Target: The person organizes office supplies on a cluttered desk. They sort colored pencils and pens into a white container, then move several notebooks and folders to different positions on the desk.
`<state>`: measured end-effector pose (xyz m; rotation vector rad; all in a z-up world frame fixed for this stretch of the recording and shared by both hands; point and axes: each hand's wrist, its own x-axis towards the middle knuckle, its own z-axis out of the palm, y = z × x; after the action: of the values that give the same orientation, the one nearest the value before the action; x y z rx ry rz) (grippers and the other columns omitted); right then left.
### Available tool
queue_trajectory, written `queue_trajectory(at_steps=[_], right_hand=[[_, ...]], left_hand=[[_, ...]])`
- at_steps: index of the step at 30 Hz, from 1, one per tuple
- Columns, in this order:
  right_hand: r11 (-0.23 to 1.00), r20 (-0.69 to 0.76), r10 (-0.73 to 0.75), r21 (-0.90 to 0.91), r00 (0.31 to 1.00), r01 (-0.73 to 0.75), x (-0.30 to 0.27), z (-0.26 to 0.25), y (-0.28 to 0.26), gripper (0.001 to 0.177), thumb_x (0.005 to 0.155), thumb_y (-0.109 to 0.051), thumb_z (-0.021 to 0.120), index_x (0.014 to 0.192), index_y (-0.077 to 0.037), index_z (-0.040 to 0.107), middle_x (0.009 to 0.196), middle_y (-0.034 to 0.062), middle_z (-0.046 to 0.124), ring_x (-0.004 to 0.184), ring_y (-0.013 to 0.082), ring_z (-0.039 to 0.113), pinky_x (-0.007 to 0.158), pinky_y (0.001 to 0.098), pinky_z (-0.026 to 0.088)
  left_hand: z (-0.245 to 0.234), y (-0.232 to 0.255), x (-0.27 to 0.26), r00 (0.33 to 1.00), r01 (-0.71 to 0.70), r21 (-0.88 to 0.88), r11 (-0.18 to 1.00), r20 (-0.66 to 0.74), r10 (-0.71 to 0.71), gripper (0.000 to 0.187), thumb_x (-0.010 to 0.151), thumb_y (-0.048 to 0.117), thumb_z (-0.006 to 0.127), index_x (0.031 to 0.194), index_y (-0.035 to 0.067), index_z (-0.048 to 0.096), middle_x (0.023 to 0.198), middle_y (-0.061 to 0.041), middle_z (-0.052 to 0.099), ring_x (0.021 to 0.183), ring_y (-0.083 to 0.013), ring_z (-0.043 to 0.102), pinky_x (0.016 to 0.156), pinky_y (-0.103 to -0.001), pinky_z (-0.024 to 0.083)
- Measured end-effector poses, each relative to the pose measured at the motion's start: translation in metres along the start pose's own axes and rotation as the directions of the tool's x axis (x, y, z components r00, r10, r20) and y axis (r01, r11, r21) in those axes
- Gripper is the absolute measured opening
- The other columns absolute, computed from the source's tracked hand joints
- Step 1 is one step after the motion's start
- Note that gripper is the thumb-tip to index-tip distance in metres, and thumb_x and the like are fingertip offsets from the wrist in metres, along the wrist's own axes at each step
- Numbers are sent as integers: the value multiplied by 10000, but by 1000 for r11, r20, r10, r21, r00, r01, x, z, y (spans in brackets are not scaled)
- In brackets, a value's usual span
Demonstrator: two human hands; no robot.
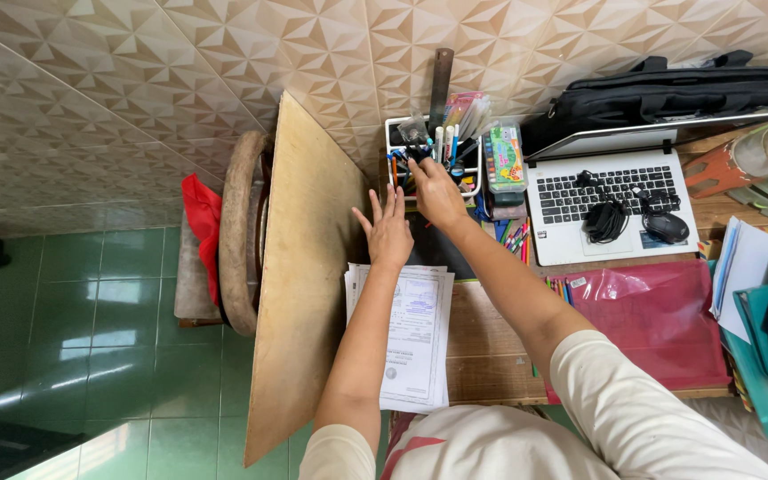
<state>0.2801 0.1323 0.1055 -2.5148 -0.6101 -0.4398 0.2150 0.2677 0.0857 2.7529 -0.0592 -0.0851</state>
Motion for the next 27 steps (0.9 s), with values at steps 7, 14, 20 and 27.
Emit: queue_trajectory(at_steps=[7, 14, 20, 27], right_hand=[[998, 13, -18, -62, 1000, 19, -32, -28, -7, 528, 897, -31, 642, 1423, -54, 601, 1454, 129, 563, 1360, 330, 513, 1113, 505, 350], [998, 88, 17, -69, 996, -11, -102, -50, -11, 590, 956, -153, 609, 1528, -70, 491, 1655, 125, 369, 1543, 323, 309, 1249, 599, 140], [992, 121, 92, -101, 988, -80, -166, -70, 4, 586, 1001, -211, 557, 1565, -97, 444, 1674, 109, 335, 1557, 319, 266, 1240, 625, 103], [968, 132, 217, -154, 967, -196, -239, -103, 28, 584, 1004, -218, 548, 1567, -104, 441, 1665, 91, 347, 1555, 320, 255, 1232, 637, 90]], left_hand=[[8, 17, -13, 987, -112, -68, 991, -125, 103, 690, 979, 165, 575, 1594, 22, 298, 1684, -167, 243, 1566, -359, 167, 1259, -549, 130], [22, 50, -53, 979, -161, -40, 986, -133, 154, 661, 995, 161, 495, 1587, -39, 278, 1693, -220, 201, 1576, -389, 146, 1264, -537, 129], [45, 91, -90, 981, -185, -49, 982, -64, 182, 649, 1013, 174, 450, 1600, -20, 254, 1694, -192, 188, 1583, -372, 118, 1271, -539, 106], [78, 145, -129, 957, -290, -58, 955, -31, 289, 648, 1023, 192, 455, 1607, 0, 251, 1702, -182, 175, 1584, -357, 111, 1264, -560, 92]])
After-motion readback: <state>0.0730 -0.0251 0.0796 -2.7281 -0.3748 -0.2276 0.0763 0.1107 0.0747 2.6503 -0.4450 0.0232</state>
